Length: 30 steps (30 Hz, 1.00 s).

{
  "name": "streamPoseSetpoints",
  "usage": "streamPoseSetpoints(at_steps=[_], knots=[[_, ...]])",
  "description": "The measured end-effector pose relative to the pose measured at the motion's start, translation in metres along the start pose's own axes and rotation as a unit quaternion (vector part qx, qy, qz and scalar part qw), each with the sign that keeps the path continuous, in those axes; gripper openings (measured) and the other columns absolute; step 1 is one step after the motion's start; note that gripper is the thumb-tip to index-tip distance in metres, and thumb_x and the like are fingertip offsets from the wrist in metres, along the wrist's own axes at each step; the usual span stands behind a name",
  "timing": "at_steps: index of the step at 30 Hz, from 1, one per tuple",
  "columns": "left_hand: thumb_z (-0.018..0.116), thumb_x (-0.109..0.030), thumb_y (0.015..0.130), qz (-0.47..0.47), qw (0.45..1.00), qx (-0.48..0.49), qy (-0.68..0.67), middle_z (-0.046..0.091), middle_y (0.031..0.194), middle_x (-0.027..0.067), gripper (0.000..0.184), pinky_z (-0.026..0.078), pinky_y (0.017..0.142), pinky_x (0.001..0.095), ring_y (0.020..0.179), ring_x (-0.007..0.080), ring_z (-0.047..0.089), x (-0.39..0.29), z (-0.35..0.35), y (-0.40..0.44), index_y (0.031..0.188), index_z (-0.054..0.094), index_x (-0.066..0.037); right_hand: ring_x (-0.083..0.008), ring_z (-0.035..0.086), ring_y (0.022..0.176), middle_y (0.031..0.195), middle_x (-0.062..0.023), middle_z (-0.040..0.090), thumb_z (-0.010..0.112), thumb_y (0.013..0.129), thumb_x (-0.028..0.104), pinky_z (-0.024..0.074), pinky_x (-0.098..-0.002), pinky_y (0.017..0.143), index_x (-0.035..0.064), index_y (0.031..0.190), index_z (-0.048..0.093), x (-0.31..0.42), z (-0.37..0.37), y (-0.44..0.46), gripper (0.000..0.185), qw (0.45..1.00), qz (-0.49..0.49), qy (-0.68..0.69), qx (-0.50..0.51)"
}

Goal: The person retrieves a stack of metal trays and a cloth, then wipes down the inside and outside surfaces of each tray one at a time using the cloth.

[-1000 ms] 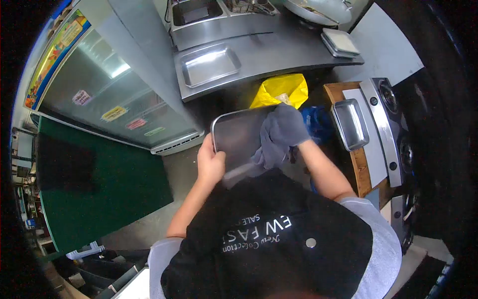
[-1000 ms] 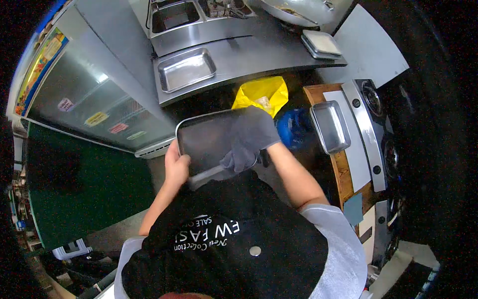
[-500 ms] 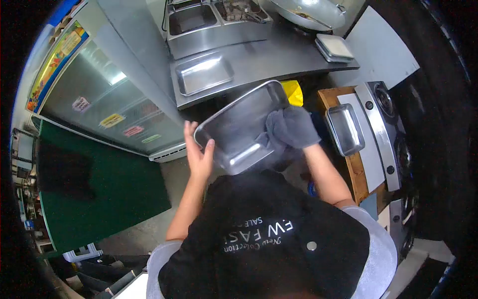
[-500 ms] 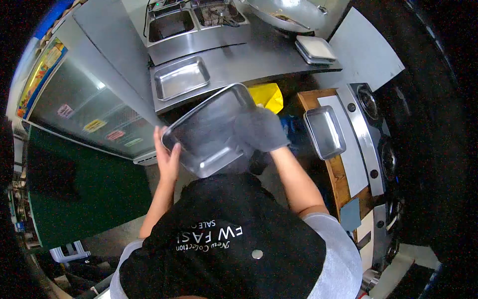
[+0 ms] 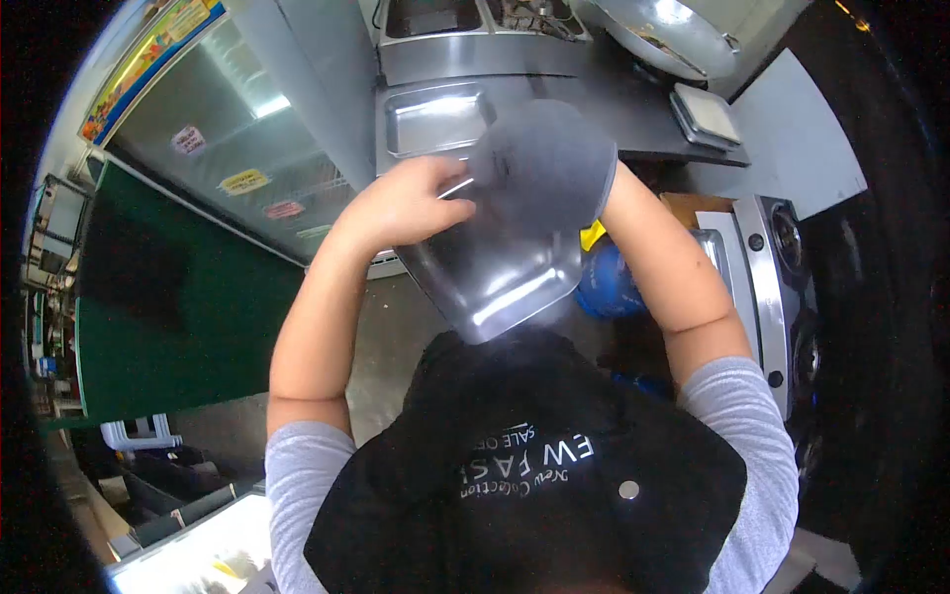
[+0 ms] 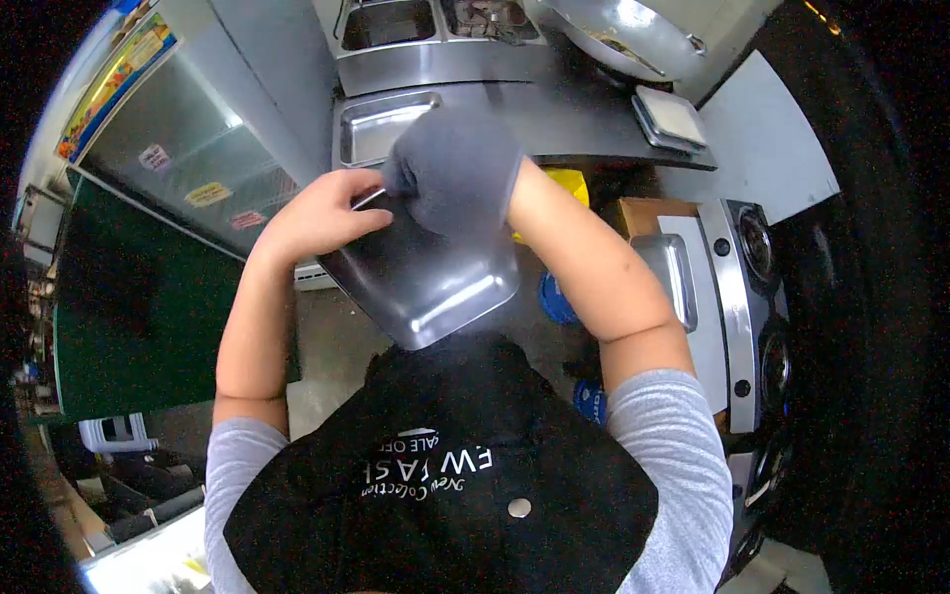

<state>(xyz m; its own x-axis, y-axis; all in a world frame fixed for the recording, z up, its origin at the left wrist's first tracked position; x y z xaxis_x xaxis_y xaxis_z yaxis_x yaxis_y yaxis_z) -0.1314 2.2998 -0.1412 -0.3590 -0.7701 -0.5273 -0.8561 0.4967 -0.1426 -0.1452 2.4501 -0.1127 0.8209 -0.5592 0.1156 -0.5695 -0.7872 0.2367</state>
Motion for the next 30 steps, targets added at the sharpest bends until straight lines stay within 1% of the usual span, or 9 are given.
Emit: streamPoseSetpoints(at_steps=[5, 8, 11, 16, 20, 21, 22, 28, 30], knots=[[0.054, -0.011, 0.083, -0.001, 0.983, -0.047, -0.177, 0.066, 0.102, 0.0095, 0.037, 0.045, 0.090, 0.0307, 0.097, 0.0180, 0.058, 0.034, 0.023, 0.010, 0.118, 0.059, 0.002, -0.0286, 0.061, 0.063, 0.066, -0.0100, 0.062, 0.069, 0.064, 0.024, 0.0498, -0.0377, 0.060, 0.0115, 0.065, 0.064, -0.018, 0.001, 0.024, 0.013, 0.995, -0.079, 0.011, -0.064], [0.046, -0.002, 0.080, -0.093, 0.953, -0.038, -0.286, 0.065, 0.103, 0.0080, 0.044, 0.044, 0.091, 0.0307, 0.099, 0.0169, 0.058, 0.030, 0.042, -0.018, 0.123, 0.054, 0.003, -0.0328, 0.063, 0.065, 0.071, -0.0145, 0.065, 0.068, 0.063, 0.020, 0.0510, -0.0396, 0.062, 0.0107, 0.069, 0.067, -0.026, 0.019, 0.019, 0.011, 0.988, -0.072, 0.123, -0.065], [0.042, 0.001, 0.079, -0.059, 0.941, -0.098, -0.319, 0.064, 0.105, 0.0102, 0.047, 0.045, 0.092, 0.0316, 0.101, 0.0185, 0.058, 0.048, 0.088, -0.036, 0.125, 0.052, 0.004, -0.0320, 0.063, 0.065, 0.073, -0.0141, 0.066, 0.067, 0.065, 0.022, 0.0504, -0.0405, 0.061, 0.0092, 0.069, 0.064, -0.031, 0.073, 0.001, 0.014, 0.961, -0.008, 0.264, -0.077], [0.040, 0.002, 0.078, -0.126, 0.921, -0.163, -0.330, 0.064, 0.109, 0.0178, 0.048, 0.043, 0.095, 0.0349, 0.105, 0.0258, 0.059, 0.060, 0.143, -0.068, 0.123, 0.053, 0.003, -0.0259, 0.064, 0.070, 0.074, -0.0093, 0.063, 0.066, 0.071, 0.028, 0.0503, -0.0358, 0.063, 0.0100, 0.077, 0.065, -0.009, 0.118, -0.025, 0.019, 0.997, 0.077, 0.013, 0.005], [0.040, 0.003, 0.077, -0.122, 0.890, -0.210, -0.387, 0.064, 0.109, 0.0208, 0.048, 0.043, 0.096, 0.0358, 0.108, 0.0289, 0.060, 0.080, 0.151, -0.078, 0.123, 0.053, 0.002, -0.0240, 0.064, 0.076, 0.078, -0.0083, 0.064, 0.065, 0.075, 0.024, 0.0507, -0.0352, 0.067, 0.0095, 0.082, 0.066, -0.047, 0.149, -0.061, 0.016, 0.992, 0.125, 0.012, 0.014], [0.040, 0.003, 0.077, -0.123, 0.889, -0.207, -0.388, 0.064, 0.109, 0.0208, 0.048, 0.043, 0.096, 0.0358, 0.108, 0.0289, 0.060, 0.083, 0.151, -0.079, 0.123, 0.053, 0.002, -0.0242, 0.063, 0.079, 0.080, -0.0080, 0.064, 0.064, 0.075, 0.020, 0.0502, -0.0346, 0.070, 0.0091, 0.083, 0.066, -0.071, 0.171, -0.078, 0.013, 0.887, 0.253, 0.384, -0.034], [0.039, 0.003, 0.077, -0.116, 0.882, -0.221, -0.399, 0.064, 0.110, 0.0193, 0.049, 0.043, 0.096, 0.0351, 0.108, 0.0276, 0.060, 0.086, 0.148, -0.080, 0.124, 0.053, 0.002, -0.0243, 0.063, 0.082, 0.081, -0.0077, 0.064, 0.064, 0.076, 0.016, 0.0496, -0.0339, 0.073, 0.0086, 0.084, 0.066, -0.084, 0.190, -0.092, 0.011, 0.633, 0.340, 0.691, -0.078], [0.041, 0.002, 0.075, -0.147, 0.843, -0.238, -0.459, 0.064, 0.108, 0.0123, 0.050, 0.043, 0.092, 0.0306, 0.101, 0.0204, 0.059, 0.128, 0.163, -0.080, 0.123, 0.053, 0.004, -0.0176, 0.061, 0.086, 0.096, -0.0068, 0.064, 0.060, 0.083, 0.009, 0.0494, -0.0302, 0.078, 0.0000, 0.100, 0.063, -0.115, 0.134, -0.114, 0.020, 0.713, 0.283, 0.541, -0.344], [0.046, -0.002, 0.077, -0.168, 0.792, -0.247, -0.532, 0.063, 0.101, 0.0074, 0.045, 0.044, 0.081, 0.0271, 0.089, 0.0150, 0.057, 0.138, 0.160, -0.084, 0.121, 0.056, 0.003, -0.0168, 0.060, 0.089, 0.098, -0.0071, 0.063, 0.060, 0.081, 0.005, 0.0489, -0.0287, 0.080, -0.0032, 0.105, 0.062, -0.067, 0.035, -0.097, 0.026, 0.941, 0.229, 0.152, -0.197]])
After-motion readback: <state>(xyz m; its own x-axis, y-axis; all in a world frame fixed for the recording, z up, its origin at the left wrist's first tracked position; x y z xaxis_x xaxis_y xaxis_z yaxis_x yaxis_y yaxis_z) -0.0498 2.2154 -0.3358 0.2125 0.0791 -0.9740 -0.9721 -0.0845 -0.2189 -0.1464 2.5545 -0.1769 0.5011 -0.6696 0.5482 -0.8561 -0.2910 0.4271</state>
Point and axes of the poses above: each hand's wrist, its own y-axis towards the middle knuckle, its own z-axis out of the palm, x = y × z, the point moved 4 cm from there along y, towards the middle knuckle
